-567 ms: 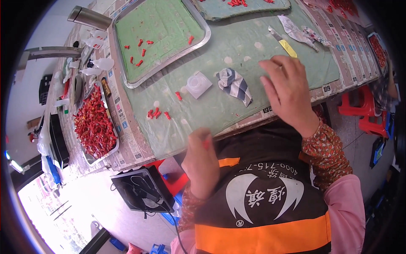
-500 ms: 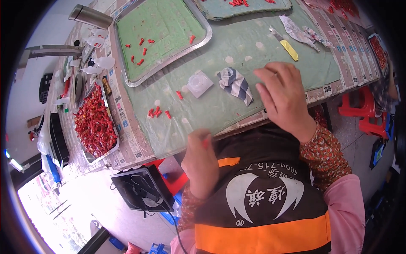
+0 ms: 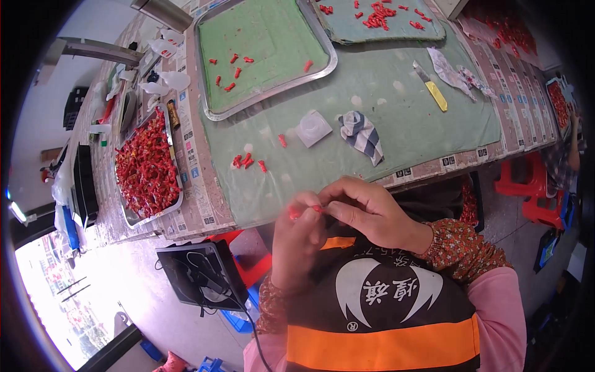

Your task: The person assembles small red plastic components by hand at a workbench.

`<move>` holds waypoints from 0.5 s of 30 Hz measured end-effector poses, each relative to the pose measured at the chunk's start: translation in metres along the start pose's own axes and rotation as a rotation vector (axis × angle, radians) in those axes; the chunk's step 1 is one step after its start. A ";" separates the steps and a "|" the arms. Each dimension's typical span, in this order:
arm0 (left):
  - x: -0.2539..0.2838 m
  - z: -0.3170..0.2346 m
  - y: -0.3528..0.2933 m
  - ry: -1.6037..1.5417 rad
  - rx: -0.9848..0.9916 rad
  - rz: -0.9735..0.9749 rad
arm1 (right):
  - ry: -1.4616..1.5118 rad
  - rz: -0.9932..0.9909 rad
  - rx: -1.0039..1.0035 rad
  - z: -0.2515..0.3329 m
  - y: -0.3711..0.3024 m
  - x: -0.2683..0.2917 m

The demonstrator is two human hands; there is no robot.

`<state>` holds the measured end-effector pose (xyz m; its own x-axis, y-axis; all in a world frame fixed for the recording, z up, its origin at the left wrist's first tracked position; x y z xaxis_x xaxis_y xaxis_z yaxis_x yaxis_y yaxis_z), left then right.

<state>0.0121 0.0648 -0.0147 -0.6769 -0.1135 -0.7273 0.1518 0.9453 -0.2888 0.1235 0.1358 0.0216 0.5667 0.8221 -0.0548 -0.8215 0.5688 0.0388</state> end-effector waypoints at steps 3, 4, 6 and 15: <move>0.005 0.004 0.003 -0.035 -0.033 -0.003 | 0.490 0.063 -0.294 -0.017 0.001 -0.011; 0.007 0.005 0.004 -0.044 -0.059 0.021 | 0.546 0.081 -0.299 -0.018 0.001 -0.013; 0.006 0.005 0.005 -0.057 -0.090 0.048 | 0.597 0.103 -0.305 -0.021 0.000 -0.016; 0.010 0.005 0.006 0.032 -0.087 -0.087 | 0.781 0.023 -0.365 -0.034 -0.002 -0.016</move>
<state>0.0099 0.0680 -0.0274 -0.7079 -0.1872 -0.6811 0.0301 0.9554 -0.2939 0.1138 0.1207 -0.0119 0.4537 0.5060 -0.7336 -0.8771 0.3989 -0.2674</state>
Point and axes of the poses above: each hand's wrist, its own y-axis towards the middle knuckle, its own x-axis out of the back of the hand, z = x × y, the point moved 8 cm from there along y, towards the middle knuckle, and after that the axes turned 13 degrees about z, right-handed, at the moved point
